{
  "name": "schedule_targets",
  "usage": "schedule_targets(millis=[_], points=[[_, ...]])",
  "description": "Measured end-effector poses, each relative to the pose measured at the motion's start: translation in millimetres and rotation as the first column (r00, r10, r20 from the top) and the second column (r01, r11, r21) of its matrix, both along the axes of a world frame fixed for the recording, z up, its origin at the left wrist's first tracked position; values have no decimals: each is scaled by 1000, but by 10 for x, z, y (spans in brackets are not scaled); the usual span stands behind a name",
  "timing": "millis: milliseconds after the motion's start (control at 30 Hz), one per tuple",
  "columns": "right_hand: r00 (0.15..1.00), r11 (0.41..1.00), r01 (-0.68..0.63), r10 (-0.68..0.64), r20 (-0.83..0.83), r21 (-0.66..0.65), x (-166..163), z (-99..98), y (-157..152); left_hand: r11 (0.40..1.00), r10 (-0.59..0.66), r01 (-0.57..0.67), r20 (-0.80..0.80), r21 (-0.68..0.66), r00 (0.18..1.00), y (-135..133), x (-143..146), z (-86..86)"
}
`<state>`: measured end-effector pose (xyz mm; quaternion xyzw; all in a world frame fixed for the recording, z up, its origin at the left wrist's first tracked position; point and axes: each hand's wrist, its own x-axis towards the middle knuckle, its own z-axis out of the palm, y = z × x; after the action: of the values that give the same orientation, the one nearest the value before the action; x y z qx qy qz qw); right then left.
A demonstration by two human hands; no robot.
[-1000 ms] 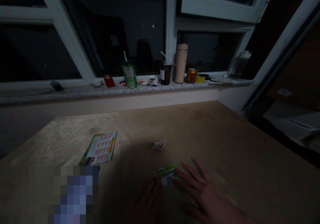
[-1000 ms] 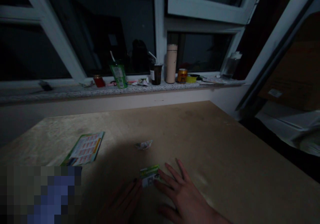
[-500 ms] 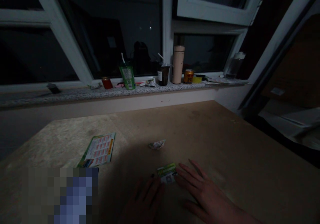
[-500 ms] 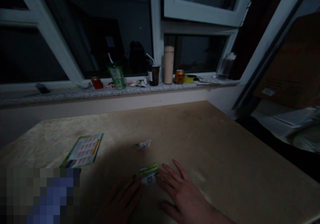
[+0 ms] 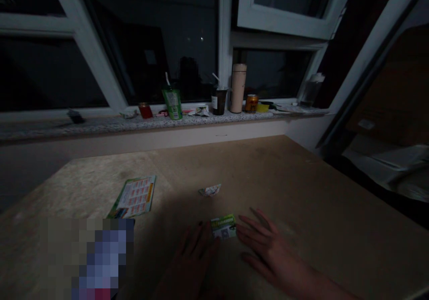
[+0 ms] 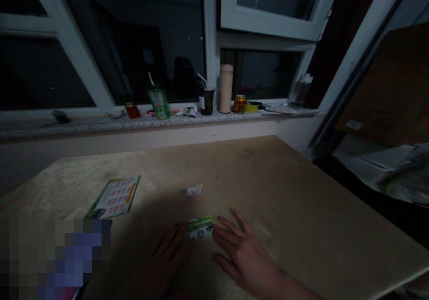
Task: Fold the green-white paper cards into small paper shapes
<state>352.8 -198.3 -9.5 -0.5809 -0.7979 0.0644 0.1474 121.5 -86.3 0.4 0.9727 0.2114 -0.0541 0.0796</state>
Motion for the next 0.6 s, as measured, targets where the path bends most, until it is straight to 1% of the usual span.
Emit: schedule_targets(millis=[200,300,433,533,600], points=[[1000,998,-5,4,20,58,-7,-35,9,998,-58,59,45,-19,997,23,-2,-99],[1000,995,-3,3,-1,98,0,-41,10,998,-58,58,65,-3,996,26,-13,-137],[1000,996,-11,13,-24,86,-1,25,48,999,-42,41,54,17,998,-7,-26,-108],[999,999,-10,12,-37,52,-39,104,135,997,-73,72,53,33,996,-33,-24,-53],[996,997,-66,67,-50,37,-81,133,212,995,-91,87,81,48,992,-40,-29,-31]])
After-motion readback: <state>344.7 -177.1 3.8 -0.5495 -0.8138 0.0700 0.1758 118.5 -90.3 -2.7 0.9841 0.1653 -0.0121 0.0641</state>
